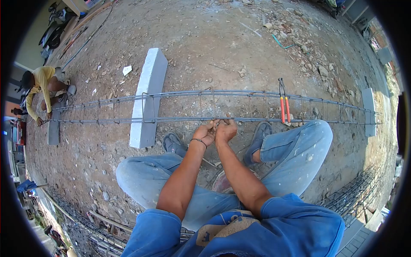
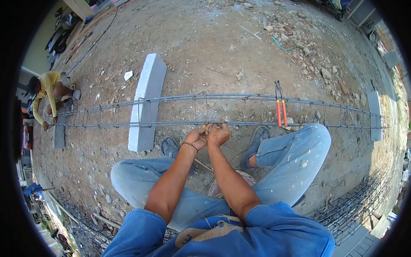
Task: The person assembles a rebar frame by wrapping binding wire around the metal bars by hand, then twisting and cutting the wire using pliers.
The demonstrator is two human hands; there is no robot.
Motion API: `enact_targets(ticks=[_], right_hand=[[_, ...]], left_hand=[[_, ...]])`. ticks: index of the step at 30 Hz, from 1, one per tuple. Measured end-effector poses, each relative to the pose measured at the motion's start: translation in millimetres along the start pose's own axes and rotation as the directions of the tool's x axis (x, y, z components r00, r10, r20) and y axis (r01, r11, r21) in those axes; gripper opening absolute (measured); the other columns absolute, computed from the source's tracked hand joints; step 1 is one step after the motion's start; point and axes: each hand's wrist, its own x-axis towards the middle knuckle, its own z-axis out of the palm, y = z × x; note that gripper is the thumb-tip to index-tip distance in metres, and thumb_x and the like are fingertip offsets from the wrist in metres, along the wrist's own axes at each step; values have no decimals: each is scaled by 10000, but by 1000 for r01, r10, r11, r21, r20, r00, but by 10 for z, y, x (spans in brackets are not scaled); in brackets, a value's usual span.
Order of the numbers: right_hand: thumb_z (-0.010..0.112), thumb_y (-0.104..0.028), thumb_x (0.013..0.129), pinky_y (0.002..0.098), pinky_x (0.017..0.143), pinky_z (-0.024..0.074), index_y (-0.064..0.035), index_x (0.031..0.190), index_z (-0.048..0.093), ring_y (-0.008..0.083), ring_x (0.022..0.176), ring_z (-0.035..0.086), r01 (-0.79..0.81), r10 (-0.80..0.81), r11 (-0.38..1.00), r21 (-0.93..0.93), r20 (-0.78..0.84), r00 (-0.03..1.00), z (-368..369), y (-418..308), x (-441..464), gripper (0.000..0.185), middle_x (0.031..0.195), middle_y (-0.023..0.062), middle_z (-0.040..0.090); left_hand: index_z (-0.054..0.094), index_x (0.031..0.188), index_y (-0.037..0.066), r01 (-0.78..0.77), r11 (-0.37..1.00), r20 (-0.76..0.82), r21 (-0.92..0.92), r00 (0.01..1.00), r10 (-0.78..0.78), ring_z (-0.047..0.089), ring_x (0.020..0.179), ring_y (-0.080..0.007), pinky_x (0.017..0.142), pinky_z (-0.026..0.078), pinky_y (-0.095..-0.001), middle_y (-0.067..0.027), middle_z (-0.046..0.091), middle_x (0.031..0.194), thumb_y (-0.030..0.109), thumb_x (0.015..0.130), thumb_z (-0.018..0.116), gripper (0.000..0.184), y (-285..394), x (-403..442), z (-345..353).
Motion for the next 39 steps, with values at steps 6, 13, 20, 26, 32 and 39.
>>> enact_targets(ticks=[6,13,20,26,32,39], right_hand=[[615,82,834,306,618,531,59,1322,618,188,723,685,-75,74,997,36,29,997,-35,-89,-34,488,979,151,753],[522,118,916,286,577,543,104,1286,554,215,714,678,-369,313,691,622,204,928,-251,-295,6,372,1129,184,713],[555,82,864,333,694,558,32,1018,710,227,824,715,273,-224,960,-63,412,883,-666,-767,322,225,881,155,738],[647,-45,850,374,745,537,-16,947,763,281,823,711,703,-218,701,-120,903,371,-91,-755,1090,155,904,177,746],[728,-132,812,411,739,535,-31,922,778,344,834,698,635,86,711,-304,933,350,26,-834,1093,158,931,212,741],[737,-135,753,488,820,543,1,855,747,445,812,679,690,-376,520,-504,590,714,-318,-816,166,170,881,252,720]], left_hand=[[538,1275,-20,57,997,25,-47,998,-56,661,848,-131,749,565,-251,-158,667,1250,41,1048,485,241,13,54,-16],[517,1268,-9,-22,976,-40,-215,999,14,617,833,-153,694,524,-263,-163,646,1261,43,1050,474,228,-194,149,8],[498,1332,17,-84,959,-27,-269,996,79,577,823,-135,698,484,-263,-116,635,1277,24,1059,437,280,-236,113,94],[550,1296,27,-44,956,81,-291,994,70,575,829,-134,711,476,-282,-66,645,1238,2,1049,433,274,-231,224,-27],[586,1216,2,-58,966,65,-253,995,77,574,801,-141,717,478,-288,-73,645,1067,-21,1030,453,230,-224,220,-9],[609,1182,7,-58,995,25,-83,998,60,655,840,-209,754,557,-309,-101,673,1064,51,1046,470,200,-185,274,38]])
